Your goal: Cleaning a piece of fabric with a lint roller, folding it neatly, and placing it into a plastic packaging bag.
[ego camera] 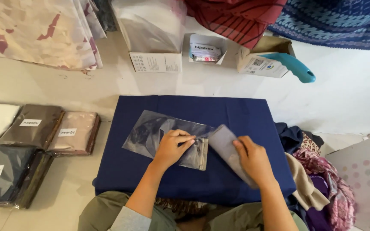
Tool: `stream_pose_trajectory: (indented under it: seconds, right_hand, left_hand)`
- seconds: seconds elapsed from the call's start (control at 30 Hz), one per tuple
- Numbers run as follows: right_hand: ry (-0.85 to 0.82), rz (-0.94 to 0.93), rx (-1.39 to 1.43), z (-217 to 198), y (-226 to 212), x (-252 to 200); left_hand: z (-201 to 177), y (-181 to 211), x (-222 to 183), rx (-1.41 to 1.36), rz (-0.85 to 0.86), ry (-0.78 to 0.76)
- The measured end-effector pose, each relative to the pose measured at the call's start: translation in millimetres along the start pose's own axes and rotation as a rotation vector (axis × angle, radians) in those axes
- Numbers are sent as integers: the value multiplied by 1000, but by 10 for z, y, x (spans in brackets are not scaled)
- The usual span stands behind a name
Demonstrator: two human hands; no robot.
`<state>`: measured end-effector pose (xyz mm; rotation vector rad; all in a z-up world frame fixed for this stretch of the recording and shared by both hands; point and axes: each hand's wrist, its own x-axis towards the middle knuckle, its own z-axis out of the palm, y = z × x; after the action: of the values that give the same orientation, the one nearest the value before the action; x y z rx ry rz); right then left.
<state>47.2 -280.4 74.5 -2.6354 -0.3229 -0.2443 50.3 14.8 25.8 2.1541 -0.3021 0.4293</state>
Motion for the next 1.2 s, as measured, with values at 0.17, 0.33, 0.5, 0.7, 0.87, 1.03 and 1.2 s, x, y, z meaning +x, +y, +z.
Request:
stream_pose_trajectory:
  seconds: [0.17, 0.33, 0.5, 0.7, 0.87, 1.03, 1.2]
  right_hand:
    - [151, 131, 101, -36, 134, -41]
    - [147, 159, 178, -94, 38, -120]
    - [148, 188, 186, 68, 217, -34]
    - [84, 353, -41, 118, 641, 77]
    - [6, 414, -65, 222, 837, 186]
    - [-21, 443, -30, 67, 608, 101]
    - [-27, 427, -32, 46, 544, 88]
  left_hand:
    - [93, -25, -39, 64, 12, -26]
    - [157, -27, -53, 124, 44, -17]
    - [-11, 93, 1, 104, 1, -47]
    - [-98, -560, 365, 469, 207, 99]
    - [-55, -960, 450, 683, 30, -51]
    - [-208, -914, 490, 638, 90, 80]
    - [-711, -75, 480, 666, 469, 569]
